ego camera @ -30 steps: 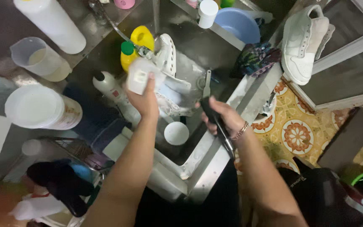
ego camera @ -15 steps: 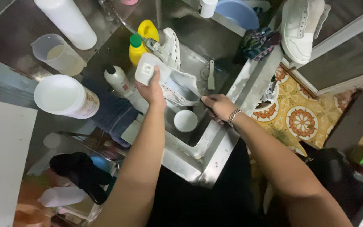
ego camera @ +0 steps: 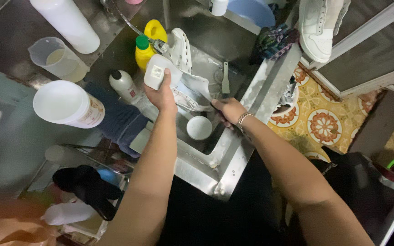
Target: The person rinses a white sneaker under running water, scrubs the exterior and interior with a brush, removes the insole to clean it separately, and rinses the shoe again. The person handles the shoe and insole one at a time in a kitchen sink area.
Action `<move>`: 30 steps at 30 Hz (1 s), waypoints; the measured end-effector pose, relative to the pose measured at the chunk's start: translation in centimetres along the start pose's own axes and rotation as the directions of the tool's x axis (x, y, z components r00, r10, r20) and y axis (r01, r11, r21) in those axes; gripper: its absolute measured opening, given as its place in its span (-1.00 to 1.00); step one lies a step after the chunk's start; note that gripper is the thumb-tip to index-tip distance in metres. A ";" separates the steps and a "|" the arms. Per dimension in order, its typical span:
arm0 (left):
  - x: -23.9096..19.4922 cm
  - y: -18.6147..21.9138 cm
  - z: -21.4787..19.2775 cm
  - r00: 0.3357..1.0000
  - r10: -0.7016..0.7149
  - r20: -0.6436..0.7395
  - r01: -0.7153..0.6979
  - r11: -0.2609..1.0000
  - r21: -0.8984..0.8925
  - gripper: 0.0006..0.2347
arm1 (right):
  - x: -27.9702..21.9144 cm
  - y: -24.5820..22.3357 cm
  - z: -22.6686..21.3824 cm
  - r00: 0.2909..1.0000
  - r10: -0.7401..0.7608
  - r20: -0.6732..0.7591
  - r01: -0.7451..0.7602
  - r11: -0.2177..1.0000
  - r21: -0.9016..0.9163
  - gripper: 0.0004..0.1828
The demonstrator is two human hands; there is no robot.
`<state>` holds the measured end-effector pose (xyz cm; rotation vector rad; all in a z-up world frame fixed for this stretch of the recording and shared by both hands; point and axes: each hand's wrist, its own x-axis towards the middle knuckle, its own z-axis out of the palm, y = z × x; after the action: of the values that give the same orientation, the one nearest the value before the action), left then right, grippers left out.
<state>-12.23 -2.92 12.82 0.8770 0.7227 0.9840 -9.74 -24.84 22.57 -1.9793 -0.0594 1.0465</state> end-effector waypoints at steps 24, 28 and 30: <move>-0.6 2.4 0.0 0.967 0.246 0.062 -0.249 0.968 0.036 -0.54 | -0.2 0.2 0.4 1.000 -0.002 0.002 0.001 0.988 0.154 -0.51; -0.5 2.1 -0.3 0.947 0.316 0.056 -0.321 0.938 0.132 -0.52 | -0.1 0.1 0.4 0.999 0.030 -0.013 -0.028 0.989 0.146 -0.50; -0.5 2.0 -0.4 0.950 0.307 0.053 -0.312 0.936 0.160 -0.52 | 0.0 0.1 0.4 0.999 0.038 -0.021 -0.034 0.989 0.143 -0.50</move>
<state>-13.53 -2.68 14.45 1.1747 0.6614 1.2001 -10.01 -24.65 22.41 -1.8691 0.0626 1.0218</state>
